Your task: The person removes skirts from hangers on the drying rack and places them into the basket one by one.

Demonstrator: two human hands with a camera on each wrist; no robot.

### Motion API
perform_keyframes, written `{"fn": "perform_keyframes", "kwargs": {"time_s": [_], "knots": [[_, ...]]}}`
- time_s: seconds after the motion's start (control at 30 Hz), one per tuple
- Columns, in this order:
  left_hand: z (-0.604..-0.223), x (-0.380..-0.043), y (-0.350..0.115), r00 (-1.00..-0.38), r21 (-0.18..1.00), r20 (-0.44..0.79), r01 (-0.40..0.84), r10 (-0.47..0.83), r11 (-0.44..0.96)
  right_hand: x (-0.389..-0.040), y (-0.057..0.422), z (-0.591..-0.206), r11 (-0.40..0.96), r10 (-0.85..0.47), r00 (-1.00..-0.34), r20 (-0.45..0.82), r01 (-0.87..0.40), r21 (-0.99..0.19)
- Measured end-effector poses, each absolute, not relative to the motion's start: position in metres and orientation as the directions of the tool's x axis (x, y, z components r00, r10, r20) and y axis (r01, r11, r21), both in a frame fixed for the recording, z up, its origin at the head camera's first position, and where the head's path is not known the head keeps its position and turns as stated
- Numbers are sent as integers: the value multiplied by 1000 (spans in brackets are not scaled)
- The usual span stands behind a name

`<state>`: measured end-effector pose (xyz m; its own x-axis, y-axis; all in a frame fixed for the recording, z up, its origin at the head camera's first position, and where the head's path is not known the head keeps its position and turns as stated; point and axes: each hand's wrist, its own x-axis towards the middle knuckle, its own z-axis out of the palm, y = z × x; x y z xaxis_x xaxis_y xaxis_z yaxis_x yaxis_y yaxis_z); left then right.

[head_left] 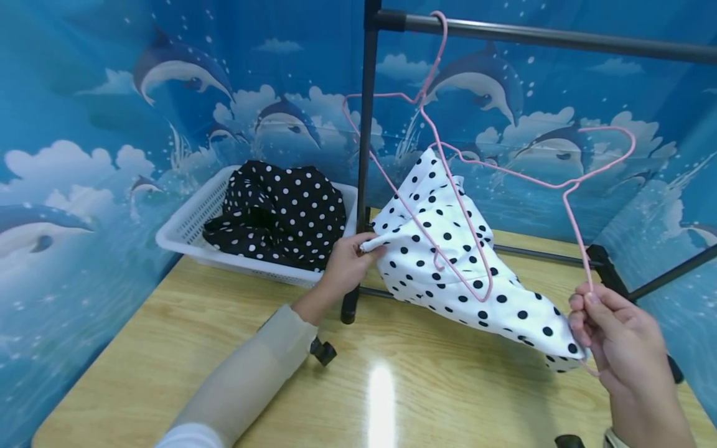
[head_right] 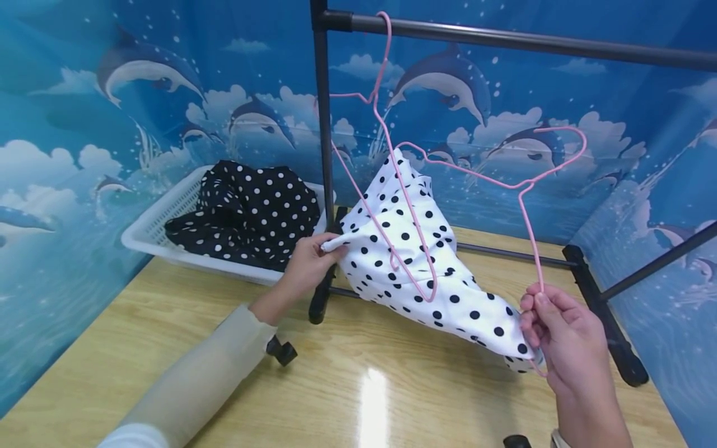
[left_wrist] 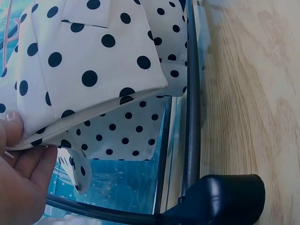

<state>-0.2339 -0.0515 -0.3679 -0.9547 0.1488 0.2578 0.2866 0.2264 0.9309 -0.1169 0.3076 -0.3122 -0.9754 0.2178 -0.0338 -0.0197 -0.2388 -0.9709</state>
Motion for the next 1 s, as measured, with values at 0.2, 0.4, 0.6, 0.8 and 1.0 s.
{"fn": "perform_keyframes", "kwargs": {"time_s": [0.2,0.4,0.6,0.8,1.0], "knots": [[-367,-227,-52,-947,918,289,316,141,238,-117,310,-315,-283,184,-983,-8,-45,-958],[-365,-221,-52,-945,914,300,324,129,246,-117,313,-316,-350,141,-989,-38,-14,-937],[-368,-218,-50,-929,901,347,369,133,229,-119,316,-319,-453,73,-997,-2,-32,-891],[-368,-214,-48,-898,862,412,440,156,253,-122,319,-321,-559,1,-1000,-5,3,-829],[-369,-211,-50,-892,852,424,451,154,267,-124,320,-325,-629,-66,-998,13,31,-777]]}}
